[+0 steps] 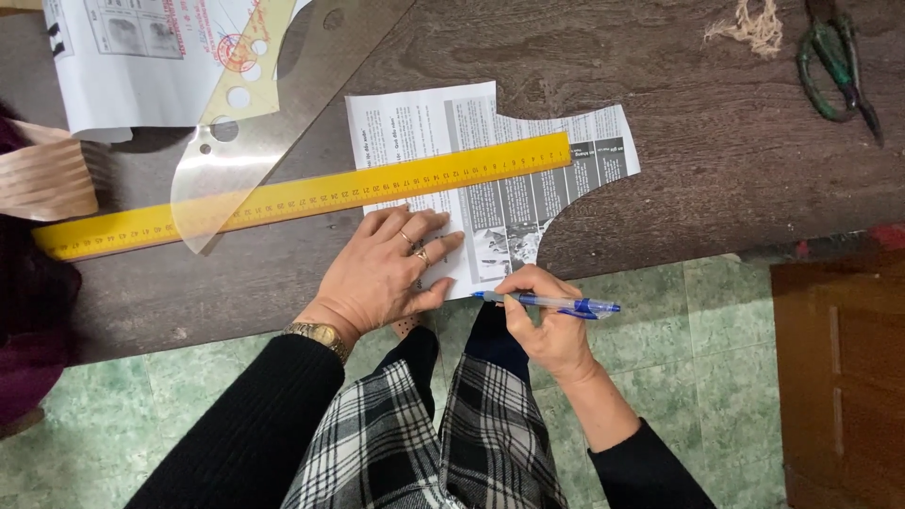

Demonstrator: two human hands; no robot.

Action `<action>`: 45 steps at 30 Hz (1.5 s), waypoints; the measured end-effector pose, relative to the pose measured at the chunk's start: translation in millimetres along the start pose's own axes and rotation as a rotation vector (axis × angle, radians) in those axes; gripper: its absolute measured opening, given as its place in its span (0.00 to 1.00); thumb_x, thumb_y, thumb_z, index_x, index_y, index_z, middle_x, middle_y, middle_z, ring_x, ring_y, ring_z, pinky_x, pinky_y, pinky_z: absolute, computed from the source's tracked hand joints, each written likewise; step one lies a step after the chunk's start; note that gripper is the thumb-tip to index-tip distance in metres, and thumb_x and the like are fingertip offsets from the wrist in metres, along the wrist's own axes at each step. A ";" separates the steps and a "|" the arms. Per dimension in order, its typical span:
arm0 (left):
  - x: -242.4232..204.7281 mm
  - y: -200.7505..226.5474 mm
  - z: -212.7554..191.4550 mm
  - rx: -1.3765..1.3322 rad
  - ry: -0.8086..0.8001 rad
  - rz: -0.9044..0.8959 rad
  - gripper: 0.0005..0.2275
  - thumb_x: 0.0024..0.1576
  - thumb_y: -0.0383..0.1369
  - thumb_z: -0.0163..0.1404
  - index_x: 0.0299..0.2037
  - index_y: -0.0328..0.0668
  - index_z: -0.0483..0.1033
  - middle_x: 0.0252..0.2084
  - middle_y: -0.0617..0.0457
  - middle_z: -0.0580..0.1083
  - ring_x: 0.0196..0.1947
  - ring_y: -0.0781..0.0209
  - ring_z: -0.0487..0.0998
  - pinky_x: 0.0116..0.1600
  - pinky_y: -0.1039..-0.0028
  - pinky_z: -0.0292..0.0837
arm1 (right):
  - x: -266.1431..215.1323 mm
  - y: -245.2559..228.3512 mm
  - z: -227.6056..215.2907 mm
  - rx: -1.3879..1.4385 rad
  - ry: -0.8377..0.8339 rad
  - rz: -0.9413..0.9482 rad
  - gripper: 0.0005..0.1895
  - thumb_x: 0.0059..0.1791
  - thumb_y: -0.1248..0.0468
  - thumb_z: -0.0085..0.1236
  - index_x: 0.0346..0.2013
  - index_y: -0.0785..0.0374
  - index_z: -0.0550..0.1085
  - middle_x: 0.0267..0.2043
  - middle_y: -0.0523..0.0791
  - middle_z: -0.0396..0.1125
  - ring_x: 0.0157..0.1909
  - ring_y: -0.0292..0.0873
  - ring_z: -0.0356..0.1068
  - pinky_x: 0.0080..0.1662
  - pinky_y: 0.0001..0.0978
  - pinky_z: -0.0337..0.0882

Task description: The person uses a yellow ruler and a blue pen to draw straight lines on a piece of paper placed on a wooden table. They also use a clear curved ruler to trace curved lines on the paper, adjusting the rulers and paper as needed.

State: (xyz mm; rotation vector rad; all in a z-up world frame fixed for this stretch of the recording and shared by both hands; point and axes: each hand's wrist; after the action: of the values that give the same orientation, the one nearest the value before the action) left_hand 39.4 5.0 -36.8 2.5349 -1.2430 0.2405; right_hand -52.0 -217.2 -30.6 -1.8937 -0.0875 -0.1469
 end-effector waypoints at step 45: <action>1.6 -0.4 -4.6 -0.018 0.003 0.022 0.20 0.54 0.52 0.39 0.54 0.59 0.68 0.53 0.55 0.66 0.50 0.60 0.69 0.57 0.64 0.60 | 148.3 42.3 -50.2 -0.618 0.026 -0.220 0.27 0.41 0.58 0.67 0.53 0.56 0.70 0.43 0.45 0.67 0.49 0.50 0.68 0.55 0.50 0.62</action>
State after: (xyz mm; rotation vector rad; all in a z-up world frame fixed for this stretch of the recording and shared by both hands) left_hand 40.6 5.7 -32.1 2.5064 -1.2665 0.2370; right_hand 97.5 -280.1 -32.8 -2.4944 -0.2560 -0.3827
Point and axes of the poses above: each hand's wrist, its own x-axis towards the middle knuckle, its own z-axis out of the palm, y = z × x
